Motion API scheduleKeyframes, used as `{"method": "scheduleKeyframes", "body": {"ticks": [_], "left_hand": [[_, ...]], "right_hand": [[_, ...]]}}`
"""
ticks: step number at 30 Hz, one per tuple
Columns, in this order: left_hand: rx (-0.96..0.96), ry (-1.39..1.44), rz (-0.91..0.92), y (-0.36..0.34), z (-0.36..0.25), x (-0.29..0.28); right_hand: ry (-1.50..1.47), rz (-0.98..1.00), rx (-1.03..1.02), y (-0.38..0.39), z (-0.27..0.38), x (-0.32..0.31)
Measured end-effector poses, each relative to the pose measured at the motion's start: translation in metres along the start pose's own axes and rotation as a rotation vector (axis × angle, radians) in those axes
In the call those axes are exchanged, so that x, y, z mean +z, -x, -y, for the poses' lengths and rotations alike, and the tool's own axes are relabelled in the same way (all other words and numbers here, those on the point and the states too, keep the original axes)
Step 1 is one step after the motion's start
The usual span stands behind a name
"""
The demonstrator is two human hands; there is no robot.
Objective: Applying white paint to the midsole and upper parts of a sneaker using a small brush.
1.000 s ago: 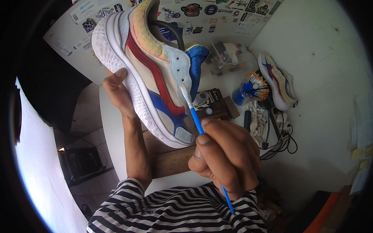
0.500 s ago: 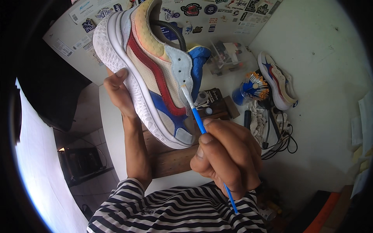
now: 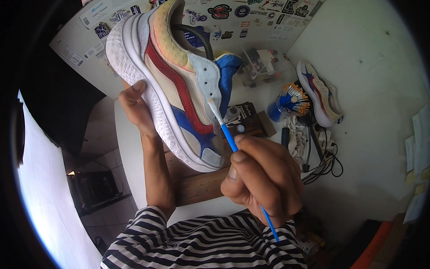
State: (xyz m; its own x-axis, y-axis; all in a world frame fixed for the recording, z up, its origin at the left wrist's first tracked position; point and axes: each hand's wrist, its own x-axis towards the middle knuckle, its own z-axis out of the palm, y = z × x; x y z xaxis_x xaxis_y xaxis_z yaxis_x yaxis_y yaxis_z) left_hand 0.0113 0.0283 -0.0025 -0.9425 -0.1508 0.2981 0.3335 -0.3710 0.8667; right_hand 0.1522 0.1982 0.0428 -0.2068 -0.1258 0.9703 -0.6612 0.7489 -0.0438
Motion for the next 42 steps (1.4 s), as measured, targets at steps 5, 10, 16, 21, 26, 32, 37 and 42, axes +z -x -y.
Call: {"method": "scheduleKeyframes", "body": {"ticks": [5,10,16,21,26,32,37,42], "left_hand": [[-0.027,0.026,-0.016,0.000,-0.005,0.003],[-0.075,0.085,-0.031,-0.002,0.007,-0.006],[-0.022,0.031,0.002,-0.001,0.000,0.000],[-0.093,0.137,-0.047,-0.001,0.006,-0.002],[-0.071,0.149,-0.021,-0.001,0.008,-0.003],[-0.079,0.077,-0.055,-0.002,0.010,-0.002],[-0.090,0.080,-0.085,-0.004,0.019,-0.011],[-0.013,0.022,-0.027,-0.009,0.011,-0.005]], "right_hand": [[-0.014,0.006,0.034,0.001,-0.001,-0.001],[0.004,0.010,0.039,0.001,0.000,-0.001],[0.000,0.019,0.038,0.000,-0.001,-0.002],[0.014,-0.009,0.027,0.003,-0.002,0.001],[0.011,-0.032,0.031,0.002,-0.001,0.004],[0.029,-0.012,0.046,0.004,-0.002,0.002],[0.003,-0.001,0.041,0.004,-0.004,0.002],[-0.064,0.028,0.082,0.005,-0.006,-0.017]]}}
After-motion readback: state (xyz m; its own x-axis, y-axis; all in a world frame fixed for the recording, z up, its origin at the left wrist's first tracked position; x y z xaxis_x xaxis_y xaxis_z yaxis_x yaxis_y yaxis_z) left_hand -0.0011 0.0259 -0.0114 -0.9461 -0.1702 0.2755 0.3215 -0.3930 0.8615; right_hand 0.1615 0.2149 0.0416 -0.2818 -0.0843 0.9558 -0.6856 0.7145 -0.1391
